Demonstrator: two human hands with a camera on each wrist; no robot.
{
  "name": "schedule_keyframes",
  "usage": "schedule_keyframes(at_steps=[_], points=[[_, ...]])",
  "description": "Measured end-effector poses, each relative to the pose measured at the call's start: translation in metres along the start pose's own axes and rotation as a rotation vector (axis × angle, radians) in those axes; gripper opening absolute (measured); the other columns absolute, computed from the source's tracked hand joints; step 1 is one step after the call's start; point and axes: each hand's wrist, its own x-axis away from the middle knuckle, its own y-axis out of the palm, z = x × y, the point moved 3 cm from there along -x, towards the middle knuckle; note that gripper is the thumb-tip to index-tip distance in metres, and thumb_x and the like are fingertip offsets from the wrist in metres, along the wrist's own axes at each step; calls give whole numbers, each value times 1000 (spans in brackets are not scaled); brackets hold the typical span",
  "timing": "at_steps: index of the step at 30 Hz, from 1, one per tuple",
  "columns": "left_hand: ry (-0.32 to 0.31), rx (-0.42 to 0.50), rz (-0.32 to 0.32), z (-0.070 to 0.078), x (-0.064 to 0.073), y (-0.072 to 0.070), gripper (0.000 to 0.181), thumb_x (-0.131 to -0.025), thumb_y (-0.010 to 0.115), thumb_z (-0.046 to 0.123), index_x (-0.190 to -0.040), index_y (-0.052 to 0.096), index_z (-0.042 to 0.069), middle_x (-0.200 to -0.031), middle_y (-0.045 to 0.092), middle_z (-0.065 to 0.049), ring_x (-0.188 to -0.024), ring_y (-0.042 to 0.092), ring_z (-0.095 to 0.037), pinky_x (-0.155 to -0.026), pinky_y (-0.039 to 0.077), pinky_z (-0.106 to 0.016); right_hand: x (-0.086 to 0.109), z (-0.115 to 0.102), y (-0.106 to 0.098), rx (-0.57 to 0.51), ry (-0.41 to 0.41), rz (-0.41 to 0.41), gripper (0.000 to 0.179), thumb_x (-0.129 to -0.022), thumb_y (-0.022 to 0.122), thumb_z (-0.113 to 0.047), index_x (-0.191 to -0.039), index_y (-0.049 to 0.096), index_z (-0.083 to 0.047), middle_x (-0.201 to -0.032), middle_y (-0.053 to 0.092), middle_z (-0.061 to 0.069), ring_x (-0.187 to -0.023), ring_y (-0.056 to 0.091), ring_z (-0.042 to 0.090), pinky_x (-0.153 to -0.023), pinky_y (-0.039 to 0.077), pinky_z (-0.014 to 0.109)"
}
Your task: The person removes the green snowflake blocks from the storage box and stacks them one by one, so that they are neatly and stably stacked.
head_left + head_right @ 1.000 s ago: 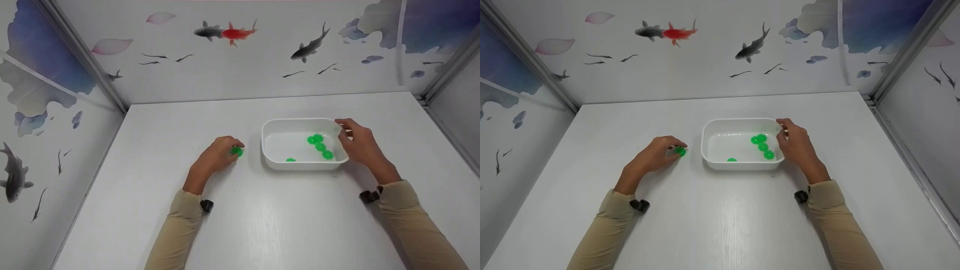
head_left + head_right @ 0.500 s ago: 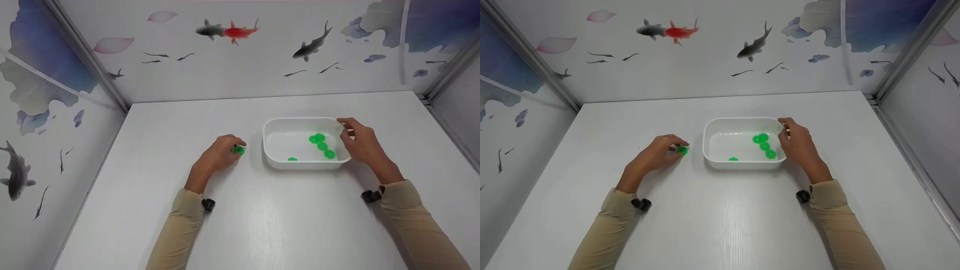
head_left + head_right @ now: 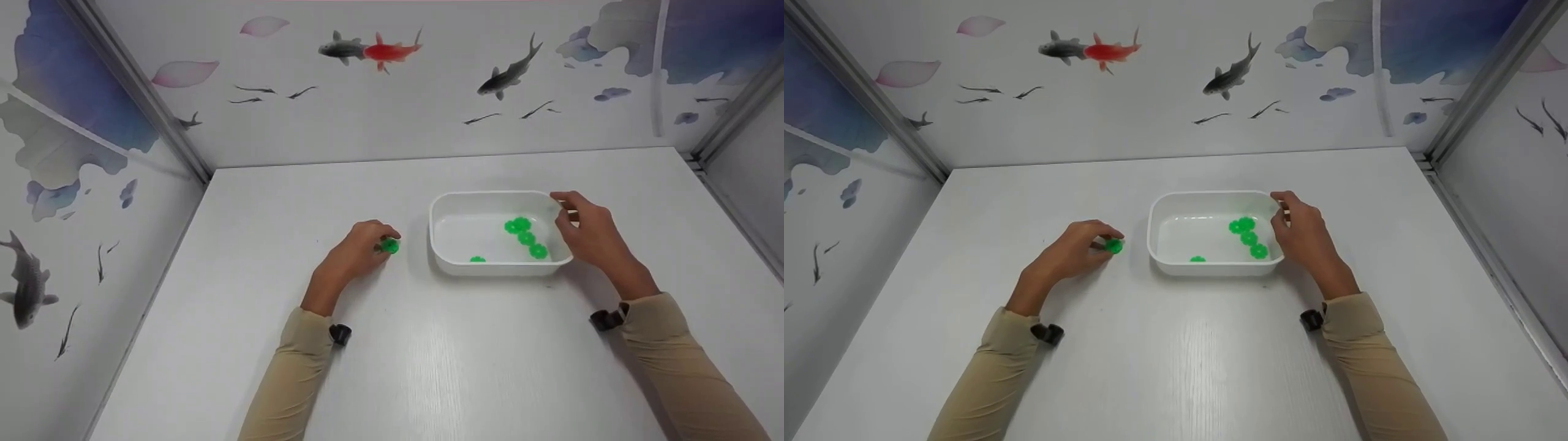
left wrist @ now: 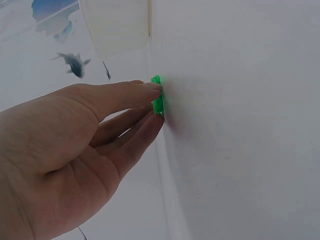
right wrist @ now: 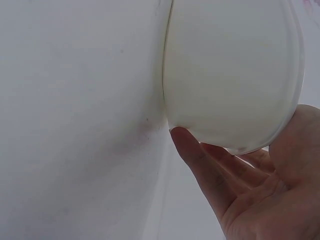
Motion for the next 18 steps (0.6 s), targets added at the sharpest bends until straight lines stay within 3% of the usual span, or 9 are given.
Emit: schedule_keyframes(at_steps=[18], points=[[-17, 35, -15, 0, 1, -1, 35, -100, 72, -2, -135, 74, 3, -133, 74, -14, -126, 70, -28, -110, 59, -39, 1, -1, 1, 8, -29, 28, 47, -113, 44, -17, -158, 50, -8, -150, 60, 31, -133, 63, 53, -110, 52, 69]])
